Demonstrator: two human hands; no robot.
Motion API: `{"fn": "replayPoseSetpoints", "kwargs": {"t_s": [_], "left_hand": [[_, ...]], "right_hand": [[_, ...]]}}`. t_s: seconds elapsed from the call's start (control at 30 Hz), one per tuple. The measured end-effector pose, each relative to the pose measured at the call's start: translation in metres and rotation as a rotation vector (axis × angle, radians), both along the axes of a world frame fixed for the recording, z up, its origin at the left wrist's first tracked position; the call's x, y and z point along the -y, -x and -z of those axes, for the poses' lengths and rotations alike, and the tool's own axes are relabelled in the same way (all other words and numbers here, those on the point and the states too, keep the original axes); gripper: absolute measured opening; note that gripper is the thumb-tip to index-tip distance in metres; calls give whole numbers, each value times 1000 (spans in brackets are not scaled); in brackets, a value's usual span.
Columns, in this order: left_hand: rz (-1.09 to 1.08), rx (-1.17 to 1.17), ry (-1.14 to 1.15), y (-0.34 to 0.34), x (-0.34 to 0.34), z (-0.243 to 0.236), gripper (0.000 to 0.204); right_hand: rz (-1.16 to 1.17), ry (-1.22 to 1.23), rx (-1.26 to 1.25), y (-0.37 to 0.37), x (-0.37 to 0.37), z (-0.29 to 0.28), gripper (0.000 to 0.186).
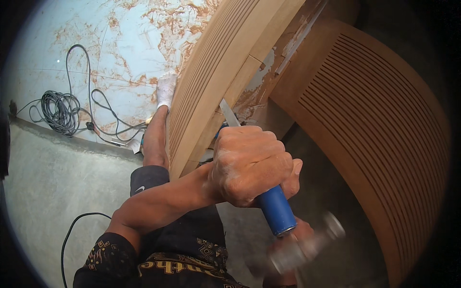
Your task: The person uses a hammer and chisel to carve a recess into a wooden frame, then marks a spot on the wood with a pencil.
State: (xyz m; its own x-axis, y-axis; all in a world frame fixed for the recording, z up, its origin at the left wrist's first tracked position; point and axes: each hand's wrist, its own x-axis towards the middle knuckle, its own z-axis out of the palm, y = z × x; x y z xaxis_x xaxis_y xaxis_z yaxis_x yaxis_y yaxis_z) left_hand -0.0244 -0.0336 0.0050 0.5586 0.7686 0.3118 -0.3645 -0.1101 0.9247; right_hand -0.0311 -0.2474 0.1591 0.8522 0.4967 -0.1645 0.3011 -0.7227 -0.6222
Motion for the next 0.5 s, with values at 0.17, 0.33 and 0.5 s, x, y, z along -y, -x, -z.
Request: {"fn": "replayPoseSetpoints", "kwargs": {"t_s": [0.17,0.33,0.5], "left_hand": [[-4,2,11,3,-2,0,23],[-5,11,17,2,-3,1,22],[-45,26,28,-1,0,0,21]], "right_hand": [[-82,0,-106,-12,-24,-9,53],[318,-294,-241,0,6,-7,53],[-139,-220,-136,-19,17,1,64]]}}
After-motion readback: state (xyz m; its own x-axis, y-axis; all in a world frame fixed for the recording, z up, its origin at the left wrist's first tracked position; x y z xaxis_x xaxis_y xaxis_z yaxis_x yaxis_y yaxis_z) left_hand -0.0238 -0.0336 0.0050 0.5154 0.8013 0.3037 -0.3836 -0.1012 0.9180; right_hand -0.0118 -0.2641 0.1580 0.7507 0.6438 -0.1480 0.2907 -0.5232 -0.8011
